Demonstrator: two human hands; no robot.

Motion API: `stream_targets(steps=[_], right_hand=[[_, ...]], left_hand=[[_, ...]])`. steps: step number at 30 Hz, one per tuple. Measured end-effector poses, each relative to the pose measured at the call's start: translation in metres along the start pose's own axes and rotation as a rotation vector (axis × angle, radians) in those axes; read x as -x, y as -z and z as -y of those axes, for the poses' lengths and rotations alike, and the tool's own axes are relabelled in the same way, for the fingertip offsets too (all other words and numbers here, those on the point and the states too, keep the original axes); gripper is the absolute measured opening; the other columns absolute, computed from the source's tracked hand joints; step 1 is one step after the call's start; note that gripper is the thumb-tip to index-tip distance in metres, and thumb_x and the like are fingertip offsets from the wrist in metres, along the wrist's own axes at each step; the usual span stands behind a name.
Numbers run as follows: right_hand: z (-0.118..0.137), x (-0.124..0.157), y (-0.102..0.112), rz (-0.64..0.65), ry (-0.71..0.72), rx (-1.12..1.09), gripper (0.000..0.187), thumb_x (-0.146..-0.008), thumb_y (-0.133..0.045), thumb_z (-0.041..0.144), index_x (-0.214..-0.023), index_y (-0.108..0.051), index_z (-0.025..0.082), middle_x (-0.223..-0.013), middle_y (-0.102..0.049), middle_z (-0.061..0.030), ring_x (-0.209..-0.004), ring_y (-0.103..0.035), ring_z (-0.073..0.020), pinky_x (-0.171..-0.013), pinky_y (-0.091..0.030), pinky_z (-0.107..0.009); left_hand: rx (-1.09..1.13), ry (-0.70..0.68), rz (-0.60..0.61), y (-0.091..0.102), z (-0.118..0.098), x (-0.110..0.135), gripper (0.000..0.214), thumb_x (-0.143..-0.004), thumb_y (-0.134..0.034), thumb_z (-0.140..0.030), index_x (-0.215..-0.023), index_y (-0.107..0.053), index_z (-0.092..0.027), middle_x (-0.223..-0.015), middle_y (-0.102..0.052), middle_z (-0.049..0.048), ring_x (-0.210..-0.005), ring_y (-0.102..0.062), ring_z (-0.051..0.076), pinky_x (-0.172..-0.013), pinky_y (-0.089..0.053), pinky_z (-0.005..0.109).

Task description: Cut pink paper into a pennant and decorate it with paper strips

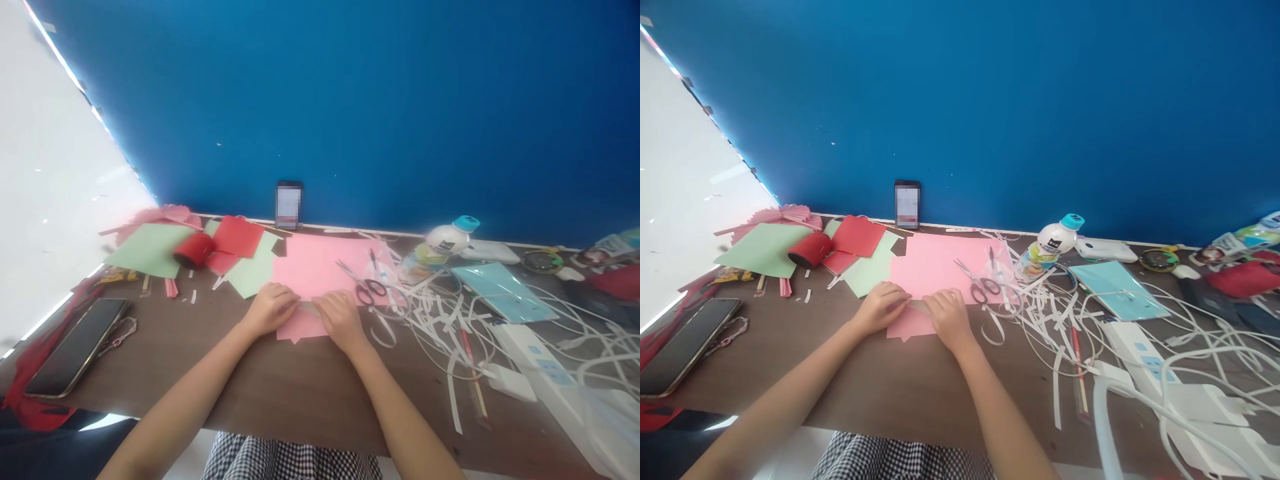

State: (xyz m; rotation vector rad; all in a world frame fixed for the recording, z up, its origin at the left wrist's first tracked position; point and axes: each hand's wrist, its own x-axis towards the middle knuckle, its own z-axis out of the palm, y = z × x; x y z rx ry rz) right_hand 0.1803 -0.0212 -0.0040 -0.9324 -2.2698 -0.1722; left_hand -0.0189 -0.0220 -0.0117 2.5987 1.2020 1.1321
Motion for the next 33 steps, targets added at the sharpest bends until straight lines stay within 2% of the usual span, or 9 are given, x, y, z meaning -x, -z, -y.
stream_targets(steps=[3,13,20,24,27,30,33], right_hand=[[-0.004,0.002,-0.001,0.028,0.007,-0.002,0.017,-0.085,-0.043,0.011,-0.082,-0.058,0.017,-0.071,-0.062,-0.0034,-0.071,-0.050,-0.0159,-0.073,-0.034,-0.031],[-0.011,0.003,-0.001,0.083,0.019,-0.059,0.017,-0.084,-0.043,0.011,-0.082,-0.059,0.019,-0.074,-0.063,-0.0033,-0.073,-0.051,-0.0160,-0.071,-0.033,-0.030],[-0.020,0.005,0.006,0.043,-0.032,-0.074,0.021,-0.085,-0.040,0.011,-0.081,-0.059,0.018,-0.075,-0.063,-0.0046,-0.073,-0.053,-0.0179,-0.069,-0.035,-0.031],[-0.036,0.008,0.015,-0.038,-0.137,-0.040,0.022,-0.086,-0.037,0.013,-0.081,-0.058,0.018,-0.075,-0.062,-0.0054,-0.073,-0.053,-0.0189,-0.068,-0.037,-0.032],[-0.040,0.009,0.016,-0.075,-0.170,-0.033,0.022,-0.087,-0.037,0.014,-0.080,-0.057,0.018,-0.074,-0.061,-0.0054,-0.072,-0.053,-0.0188,-0.070,-0.038,-0.032],[-0.031,0.008,0.010,-0.020,-0.112,-0.058,0.020,-0.087,-0.039,0.013,-0.081,-0.058,0.018,-0.074,-0.062,-0.0055,-0.073,-0.054,-0.0188,-0.069,-0.038,-0.032],[-0.018,0.006,0.003,0.040,-0.051,-0.102,0.020,-0.087,-0.039,0.012,-0.084,-0.058,0.018,-0.076,-0.063,-0.0054,-0.074,-0.055,-0.0185,-0.068,-0.037,-0.032]], left_hand=[[-0.066,-0.020,0.020,0.000,-0.001,0.000,0.018,-0.083,-0.047,-0.022,-0.091,-0.062,-0.020,-0.079,-0.064,0.0046,-0.072,-0.056,0.015,-0.065,-0.040,0.031],[-0.032,-0.020,0.044,0.002,0.002,0.000,0.012,-0.075,-0.050,-0.018,-0.073,-0.062,-0.020,-0.073,-0.064,0.0029,-0.069,-0.053,0.016,-0.064,-0.042,0.030],[0.004,0.008,0.001,0.006,0.009,0.000,0.011,-0.070,-0.051,-0.014,-0.069,-0.061,-0.019,-0.070,-0.064,0.0027,-0.064,-0.052,0.015,-0.061,-0.043,0.029],[0.020,0.114,-0.080,0.010,0.018,0.002,0.013,-0.072,-0.048,-0.013,-0.073,-0.060,-0.018,-0.071,-0.062,0.0035,-0.067,-0.054,0.015,-0.063,-0.045,0.029],[0.032,0.171,-0.140,0.011,0.016,0.002,0.016,-0.076,-0.046,-0.014,-0.083,-0.060,-0.018,-0.077,-0.062,0.0050,-0.074,-0.056,0.016,-0.068,-0.046,0.030],[0.037,0.127,-0.142,0.008,0.008,0.000,0.026,-0.077,-0.049,-0.021,-0.102,-0.056,-0.017,-0.093,-0.061,0.0090,-0.087,-0.056,0.019,-0.075,-0.046,0.034],[0.044,0.051,-0.090,0.002,0.002,-0.001,0.023,-0.079,-0.051,-0.022,-0.100,-0.057,-0.017,-0.091,-0.062,0.0088,-0.085,-0.056,0.018,-0.073,-0.046,0.033]])
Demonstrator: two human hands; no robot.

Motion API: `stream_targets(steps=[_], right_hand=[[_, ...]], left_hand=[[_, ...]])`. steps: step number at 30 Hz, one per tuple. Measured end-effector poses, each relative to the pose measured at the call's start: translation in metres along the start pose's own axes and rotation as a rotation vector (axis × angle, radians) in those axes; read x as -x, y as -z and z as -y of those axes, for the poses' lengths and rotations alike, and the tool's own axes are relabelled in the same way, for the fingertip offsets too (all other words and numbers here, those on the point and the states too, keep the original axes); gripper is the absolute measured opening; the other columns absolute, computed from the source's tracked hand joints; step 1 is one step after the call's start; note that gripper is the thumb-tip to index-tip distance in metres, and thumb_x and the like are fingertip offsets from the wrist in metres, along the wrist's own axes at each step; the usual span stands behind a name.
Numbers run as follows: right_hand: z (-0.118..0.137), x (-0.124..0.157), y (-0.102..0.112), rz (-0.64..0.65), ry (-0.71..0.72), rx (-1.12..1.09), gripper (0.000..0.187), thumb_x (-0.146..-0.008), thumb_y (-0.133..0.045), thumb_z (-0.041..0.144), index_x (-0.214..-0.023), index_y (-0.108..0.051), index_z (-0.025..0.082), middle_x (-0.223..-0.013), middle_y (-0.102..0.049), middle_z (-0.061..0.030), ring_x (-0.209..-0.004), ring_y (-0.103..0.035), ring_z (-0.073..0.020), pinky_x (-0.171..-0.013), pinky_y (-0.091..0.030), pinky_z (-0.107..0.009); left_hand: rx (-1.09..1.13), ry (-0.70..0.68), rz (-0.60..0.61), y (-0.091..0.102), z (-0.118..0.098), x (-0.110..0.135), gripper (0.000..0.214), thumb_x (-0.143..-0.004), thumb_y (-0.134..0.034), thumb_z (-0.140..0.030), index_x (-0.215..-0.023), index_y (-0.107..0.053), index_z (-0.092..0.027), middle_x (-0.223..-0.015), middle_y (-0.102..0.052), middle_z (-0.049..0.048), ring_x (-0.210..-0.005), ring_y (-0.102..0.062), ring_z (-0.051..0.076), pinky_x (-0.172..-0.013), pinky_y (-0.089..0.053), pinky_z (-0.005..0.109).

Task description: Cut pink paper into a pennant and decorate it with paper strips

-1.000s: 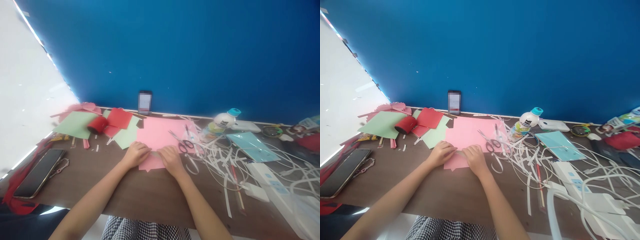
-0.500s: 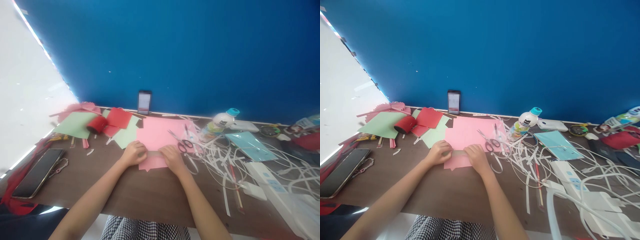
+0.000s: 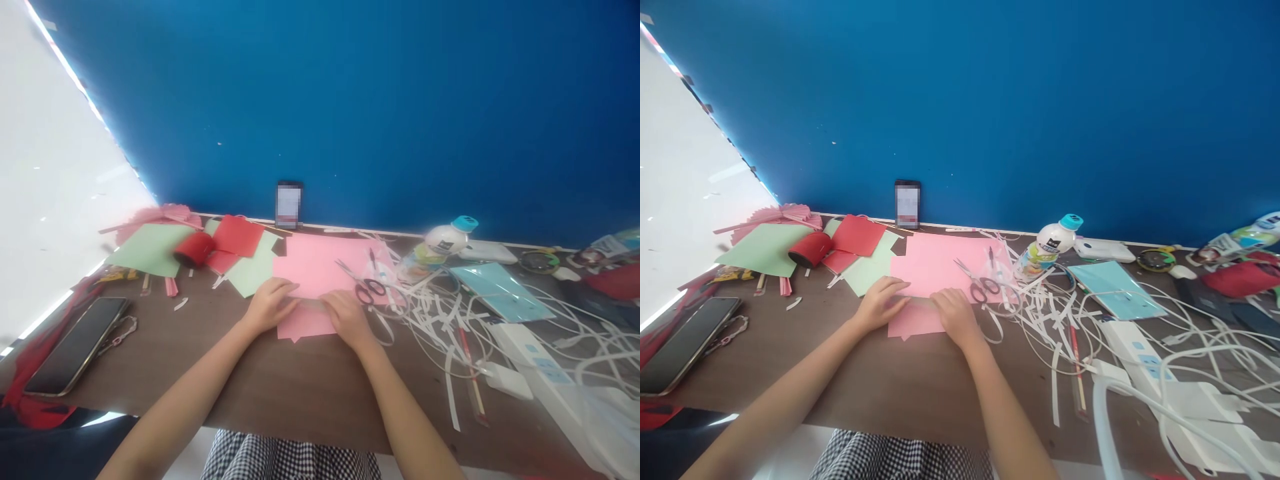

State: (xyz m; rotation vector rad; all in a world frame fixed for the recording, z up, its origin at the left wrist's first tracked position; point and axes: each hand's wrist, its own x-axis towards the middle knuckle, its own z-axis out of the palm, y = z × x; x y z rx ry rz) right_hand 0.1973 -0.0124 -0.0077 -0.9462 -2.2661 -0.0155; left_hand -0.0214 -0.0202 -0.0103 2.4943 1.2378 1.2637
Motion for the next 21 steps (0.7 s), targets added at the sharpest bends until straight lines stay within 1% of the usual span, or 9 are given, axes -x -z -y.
stream_targets(steps=[2,4,9,15,18,21], right_hand=[[0.004,-0.001,-0.003,0.023,0.018,-0.011,0.021,-0.086,-0.039,0.011,-0.084,-0.058,0.018,-0.075,-0.063,-0.0052,-0.073,-0.054,-0.0182,-0.067,-0.037,-0.032],[0.004,-0.001,-0.002,0.028,0.015,-0.007,0.021,-0.086,-0.039,0.011,-0.082,-0.058,0.018,-0.074,-0.063,-0.0052,-0.073,-0.054,-0.0182,-0.066,-0.037,-0.032],[-0.003,0.000,0.003,0.001,-0.001,0.002,0.019,-0.087,-0.040,0.012,-0.082,-0.058,0.018,-0.075,-0.064,-0.0055,-0.074,-0.055,-0.0187,-0.067,-0.038,-0.032],[-0.006,-0.001,0.007,-0.013,-0.020,0.009,0.019,-0.087,-0.041,0.015,-0.080,-0.058,0.019,-0.075,-0.065,-0.0043,-0.072,-0.055,-0.0181,-0.068,-0.037,-0.033],[-0.006,-0.001,0.008,-0.012,-0.022,-0.004,0.019,-0.087,-0.041,0.015,-0.080,-0.058,0.019,-0.075,-0.065,-0.0042,-0.072,-0.055,-0.0178,-0.068,-0.036,-0.032],[-0.010,0.000,0.009,-0.008,-0.035,0.001,0.019,-0.086,-0.042,0.015,-0.079,-0.059,0.019,-0.075,-0.065,-0.0037,-0.072,-0.055,-0.0177,-0.068,-0.036,-0.032]], left_hand=[[0.016,-0.027,0.049,-0.003,0.000,0.000,0.015,-0.080,-0.048,-0.019,-0.089,-0.060,-0.017,-0.083,-0.063,0.0066,-0.077,-0.056,0.016,-0.069,-0.046,0.031],[0.034,-0.029,0.091,-0.003,0.002,0.000,0.015,-0.081,-0.046,-0.018,-0.083,-0.060,-0.017,-0.077,-0.062,0.0055,-0.073,-0.055,0.015,-0.067,-0.045,0.029],[0.068,-0.006,0.134,-0.002,0.005,0.001,0.014,-0.079,-0.047,-0.017,-0.080,-0.060,-0.017,-0.075,-0.062,0.0049,-0.071,-0.055,0.015,-0.065,-0.045,0.028],[0.156,-0.002,0.081,0.001,0.008,0.000,0.014,-0.075,-0.050,-0.014,-0.079,-0.063,-0.017,-0.075,-0.063,0.0046,-0.070,-0.056,0.014,-0.067,-0.046,0.027],[0.189,0.037,0.062,0.001,0.009,0.001,0.013,-0.074,-0.051,-0.014,-0.076,-0.063,-0.017,-0.072,-0.063,0.0046,-0.068,-0.056,0.014,-0.065,-0.046,0.027],[0.201,0.090,0.073,0.000,0.011,0.002,0.013,-0.073,-0.051,-0.014,-0.074,-0.064,-0.018,-0.069,-0.062,0.0039,-0.065,-0.055,0.013,-0.064,-0.046,0.027]])
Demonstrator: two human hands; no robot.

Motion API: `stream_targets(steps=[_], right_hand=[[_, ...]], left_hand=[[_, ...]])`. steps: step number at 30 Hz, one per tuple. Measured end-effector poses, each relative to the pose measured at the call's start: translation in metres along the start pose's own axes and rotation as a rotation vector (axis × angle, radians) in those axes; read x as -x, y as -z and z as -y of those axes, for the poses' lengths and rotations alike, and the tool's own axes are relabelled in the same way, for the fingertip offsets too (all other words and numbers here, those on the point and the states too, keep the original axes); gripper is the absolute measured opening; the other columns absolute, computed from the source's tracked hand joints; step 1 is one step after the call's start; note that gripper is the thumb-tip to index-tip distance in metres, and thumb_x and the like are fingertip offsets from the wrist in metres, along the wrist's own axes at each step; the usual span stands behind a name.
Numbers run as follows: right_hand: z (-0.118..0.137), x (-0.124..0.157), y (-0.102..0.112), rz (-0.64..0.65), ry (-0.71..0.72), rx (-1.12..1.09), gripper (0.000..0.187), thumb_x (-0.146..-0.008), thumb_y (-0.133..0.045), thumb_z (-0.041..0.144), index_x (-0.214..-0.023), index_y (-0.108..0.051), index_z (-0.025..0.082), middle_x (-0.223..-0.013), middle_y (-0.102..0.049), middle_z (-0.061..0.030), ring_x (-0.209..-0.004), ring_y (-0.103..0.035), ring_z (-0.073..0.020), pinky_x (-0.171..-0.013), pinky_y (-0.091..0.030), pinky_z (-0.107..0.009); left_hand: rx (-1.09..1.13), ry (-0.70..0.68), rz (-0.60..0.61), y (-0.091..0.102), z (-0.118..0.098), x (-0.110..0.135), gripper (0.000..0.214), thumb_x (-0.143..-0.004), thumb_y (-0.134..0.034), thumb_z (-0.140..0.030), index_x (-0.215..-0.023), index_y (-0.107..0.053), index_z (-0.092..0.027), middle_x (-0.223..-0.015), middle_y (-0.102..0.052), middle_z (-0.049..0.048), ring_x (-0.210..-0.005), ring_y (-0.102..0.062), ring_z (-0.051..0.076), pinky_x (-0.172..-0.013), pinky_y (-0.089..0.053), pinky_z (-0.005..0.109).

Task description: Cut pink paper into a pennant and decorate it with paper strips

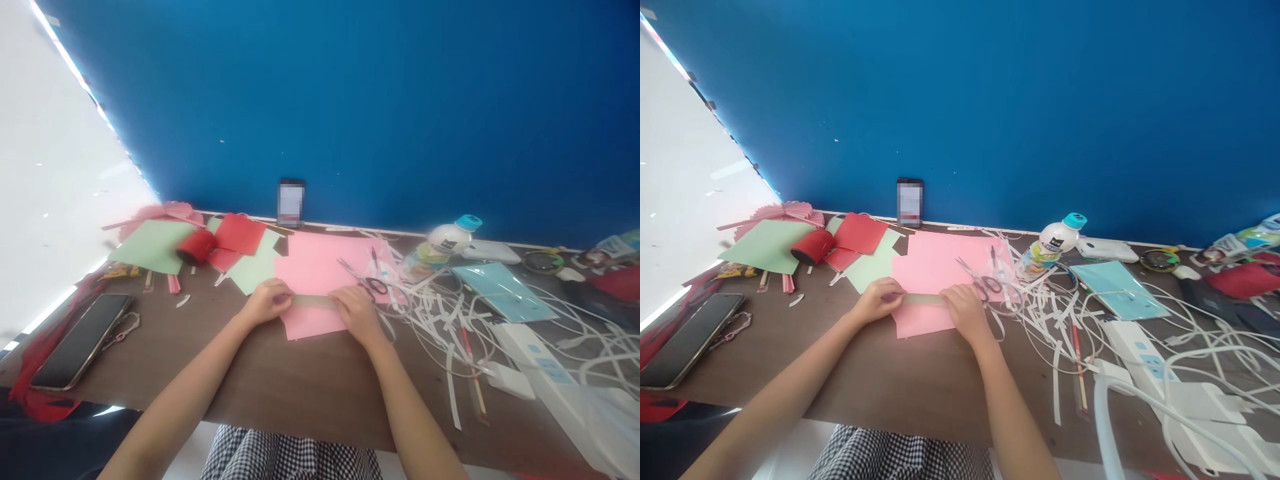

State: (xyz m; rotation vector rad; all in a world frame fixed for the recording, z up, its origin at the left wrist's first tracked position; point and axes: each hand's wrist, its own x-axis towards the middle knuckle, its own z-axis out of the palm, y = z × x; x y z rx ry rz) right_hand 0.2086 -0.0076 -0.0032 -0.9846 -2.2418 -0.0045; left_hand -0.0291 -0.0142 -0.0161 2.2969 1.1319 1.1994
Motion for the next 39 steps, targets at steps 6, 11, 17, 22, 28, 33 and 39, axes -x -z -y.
stream_targets(steps=[6,11,17,22,28,33,39], right_hand=[[-0.017,0.006,0.004,-0.059,-0.124,0.003,0.021,-0.086,-0.040,0.020,-0.079,-0.060,0.019,-0.076,-0.065,-0.0050,-0.075,-0.056,-0.0195,-0.074,-0.038,-0.035],[-0.006,0.002,0.001,-0.177,-0.418,-0.191,0.019,-0.083,-0.044,0.027,-0.077,-0.060,0.019,-0.078,-0.064,-0.0051,-0.075,-0.057,-0.0197,-0.069,-0.043,-0.032],[0.022,-0.004,-0.016,-0.080,-0.548,-0.464,0.017,-0.081,-0.046,0.031,-0.083,-0.059,0.019,-0.078,-0.064,-0.0042,-0.072,-0.058,-0.0170,-0.062,-0.045,-0.027],[0.025,-0.003,-0.017,0.032,-0.436,-0.408,0.009,-0.077,-0.053,0.029,-0.078,-0.057,0.021,-0.077,-0.061,-0.0024,-0.065,-0.055,-0.0149,-0.062,-0.046,-0.027],[0.024,0.000,-0.015,0.070,-0.382,-0.368,0.013,-0.081,-0.048,0.029,-0.084,-0.058,0.022,-0.079,-0.063,-0.0029,-0.069,-0.058,-0.0160,-0.067,-0.046,-0.029],[0.027,0.000,-0.015,0.066,-0.375,-0.421,0.018,-0.085,-0.041,0.028,-0.090,-0.057,0.022,-0.088,-0.065,-0.0047,-0.080,-0.060,-0.0182,-0.073,-0.046,-0.032],[0.028,-0.002,-0.019,-0.024,-0.520,-0.639,0.013,-0.081,-0.044,0.028,-0.085,-0.053,0.020,-0.079,-0.061,-0.0036,-0.074,-0.059,-0.0167,-0.064,-0.048,-0.027]], left_hand=[[0.008,0.152,-0.073,0.007,0.009,0.002,0.014,-0.071,-0.051,-0.013,-0.073,-0.064,-0.018,-0.073,-0.064,0.0037,-0.068,-0.057,0.014,-0.066,-0.046,0.027],[0.233,0.452,-0.220,0.008,0.001,-0.004,0.016,-0.077,-0.051,-0.024,-0.088,-0.061,-0.018,-0.088,-0.064,0.0054,-0.081,-0.060,0.016,-0.069,-0.048,0.027],[0.700,0.562,-0.162,-0.009,-0.018,-0.006,0.057,-0.072,-0.061,-0.026,-0.119,-0.030,-0.020,-0.078,-0.059,0.0007,-0.069,-0.060,0.011,-0.069,-0.047,0.027],[0.744,0.553,-0.200,-0.010,-0.016,-0.005,0.032,-0.075,-0.057,-0.027,-0.090,-0.029,-0.022,-0.070,-0.057,-0.0044,-0.059,-0.056,0.008,-0.058,-0.043,0.022],[0.562,0.439,-0.196,-0.010,-0.015,-0.003,0.012,-0.077,-0.051,-0.023,-0.073,-0.041,-0.018,-0.067,-0.048,-0.0034,-0.063,-0.052,0.008,-0.062,-0.043,0.022],[0.460,0.422,-0.216,-0.012,-0.014,-0.001,0.008,-0.080,-0.046,-0.023,-0.081,-0.053,-0.018,-0.080,-0.055,0.0015,-0.067,-0.054,0.011,-0.065,-0.047,0.026],[0.318,0.394,-0.213,-0.013,-0.013,0.001,0.020,-0.081,-0.045,-0.022,-0.083,-0.065,-0.018,-0.072,-0.057,0.0025,-0.064,-0.054,0.012,-0.062,-0.046,0.026]])
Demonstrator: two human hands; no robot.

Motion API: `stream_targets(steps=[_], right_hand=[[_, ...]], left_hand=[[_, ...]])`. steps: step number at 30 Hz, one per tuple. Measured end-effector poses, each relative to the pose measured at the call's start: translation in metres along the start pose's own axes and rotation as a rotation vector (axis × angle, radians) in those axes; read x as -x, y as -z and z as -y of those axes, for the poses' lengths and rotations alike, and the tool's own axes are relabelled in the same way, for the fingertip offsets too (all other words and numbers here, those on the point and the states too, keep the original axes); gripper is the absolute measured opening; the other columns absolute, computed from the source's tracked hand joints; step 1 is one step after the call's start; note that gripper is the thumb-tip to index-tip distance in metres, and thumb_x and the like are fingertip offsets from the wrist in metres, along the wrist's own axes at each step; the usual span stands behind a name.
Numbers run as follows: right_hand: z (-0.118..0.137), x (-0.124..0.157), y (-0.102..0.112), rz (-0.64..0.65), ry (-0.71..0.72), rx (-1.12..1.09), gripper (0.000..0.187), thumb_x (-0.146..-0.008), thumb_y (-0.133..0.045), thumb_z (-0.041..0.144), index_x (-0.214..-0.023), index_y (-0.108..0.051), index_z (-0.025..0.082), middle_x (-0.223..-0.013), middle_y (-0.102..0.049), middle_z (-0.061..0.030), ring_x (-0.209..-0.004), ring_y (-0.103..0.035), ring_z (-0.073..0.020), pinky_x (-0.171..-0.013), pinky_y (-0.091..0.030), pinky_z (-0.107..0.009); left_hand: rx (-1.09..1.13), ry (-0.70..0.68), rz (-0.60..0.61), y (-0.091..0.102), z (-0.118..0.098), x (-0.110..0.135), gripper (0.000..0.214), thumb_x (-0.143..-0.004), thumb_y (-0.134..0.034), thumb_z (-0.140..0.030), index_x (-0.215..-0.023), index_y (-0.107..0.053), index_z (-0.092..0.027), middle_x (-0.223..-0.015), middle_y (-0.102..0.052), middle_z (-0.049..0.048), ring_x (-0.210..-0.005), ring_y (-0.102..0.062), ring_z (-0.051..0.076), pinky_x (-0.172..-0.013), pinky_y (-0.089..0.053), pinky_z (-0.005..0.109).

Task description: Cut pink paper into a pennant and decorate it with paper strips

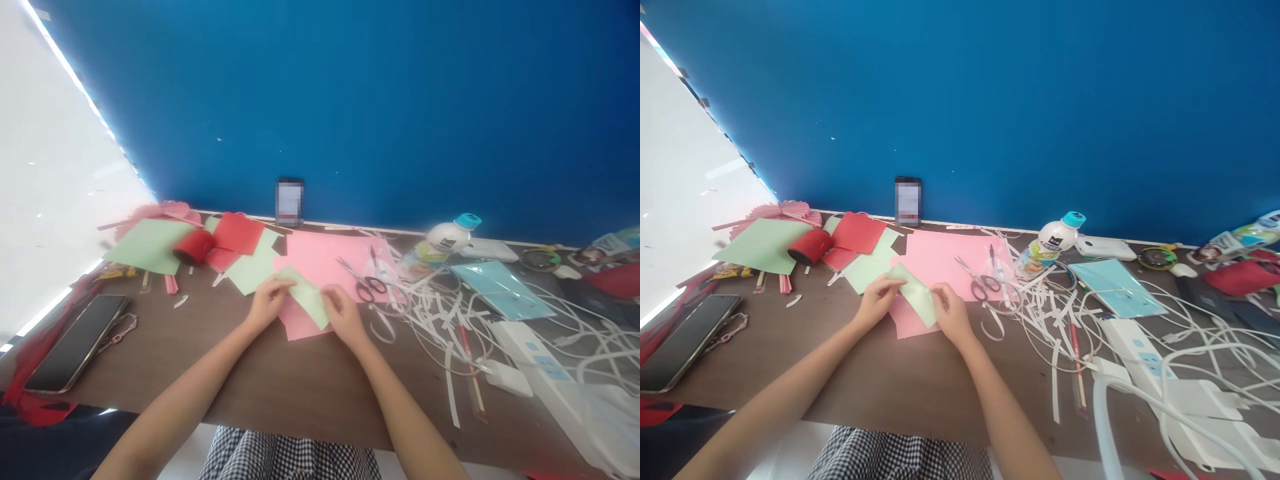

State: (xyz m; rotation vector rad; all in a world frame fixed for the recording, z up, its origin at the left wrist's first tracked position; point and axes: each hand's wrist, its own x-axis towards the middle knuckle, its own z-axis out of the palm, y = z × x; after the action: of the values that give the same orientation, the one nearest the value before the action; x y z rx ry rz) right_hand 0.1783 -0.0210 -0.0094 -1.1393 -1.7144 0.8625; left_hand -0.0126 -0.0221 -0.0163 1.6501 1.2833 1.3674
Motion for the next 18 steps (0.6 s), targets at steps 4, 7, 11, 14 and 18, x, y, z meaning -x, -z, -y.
stream_targets(steps=[4,7,11,14,18], right_hand=[[0.003,0.000,0.000,0.016,-0.041,0.004,0.012,-0.076,-0.051,0.028,-0.083,-0.057,0.020,-0.085,-0.062,-0.0047,-0.079,-0.059,-0.0190,-0.058,-0.048,-0.027],[0.007,0.001,0.000,0.010,-0.114,-0.010,0.018,-0.072,-0.057,0.029,-0.088,-0.059,0.020,-0.092,-0.063,-0.0057,-0.084,-0.059,-0.0210,-0.052,-0.047,-0.025],[0.008,0.000,-0.001,0.018,-0.147,-0.104,0.020,-0.069,-0.063,0.031,-0.086,-0.061,0.019,-0.093,-0.064,-0.0058,-0.089,-0.060,-0.0209,-0.066,-0.051,-0.030],[0.005,-0.001,-0.001,0.018,-0.150,-0.185,0.022,-0.068,-0.065,0.032,-0.085,-0.062,0.019,-0.090,-0.066,-0.0057,-0.087,-0.061,-0.0199,-0.077,-0.049,-0.034],[0.001,-0.003,0.000,-0.012,-0.158,-0.217,0.021,-0.071,-0.063,0.035,-0.083,-0.061,0.018,-0.086,-0.066,-0.0063,-0.081,-0.062,-0.0195,-0.074,-0.050,-0.033]], left_hand=[[0.024,0.111,0.014,0.000,-0.005,-0.001,0.019,-0.076,-0.051,-0.021,-0.088,-0.066,-0.017,-0.082,-0.062,0.0049,-0.073,-0.057,0.014,-0.069,-0.047,0.028],[0.120,0.207,0.020,0.000,-0.010,-0.002,0.021,-0.072,-0.058,-0.023,-0.092,-0.063,-0.016,-0.091,-0.063,0.0065,-0.076,-0.059,0.015,-0.071,-0.049,0.030],[0.273,0.263,0.055,0.000,-0.012,-0.001,0.029,-0.068,-0.064,-0.026,-0.094,-0.057,-0.015,-0.088,-0.063,0.0062,-0.076,-0.061,0.016,-0.071,-0.050,0.030],[0.292,0.267,0.055,-0.001,-0.010,-0.001,0.033,-0.068,-0.065,-0.027,-0.097,-0.056,-0.015,-0.086,-0.064,0.0064,-0.074,-0.062,0.016,-0.070,-0.050,0.031],[0.281,0.244,0.036,-0.001,-0.008,-0.001,0.034,-0.068,-0.065,-0.026,-0.099,-0.057,-0.016,-0.090,-0.063,0.0071,-0.079,-0.062,0.017,-0.074,-0.050,0.032]])
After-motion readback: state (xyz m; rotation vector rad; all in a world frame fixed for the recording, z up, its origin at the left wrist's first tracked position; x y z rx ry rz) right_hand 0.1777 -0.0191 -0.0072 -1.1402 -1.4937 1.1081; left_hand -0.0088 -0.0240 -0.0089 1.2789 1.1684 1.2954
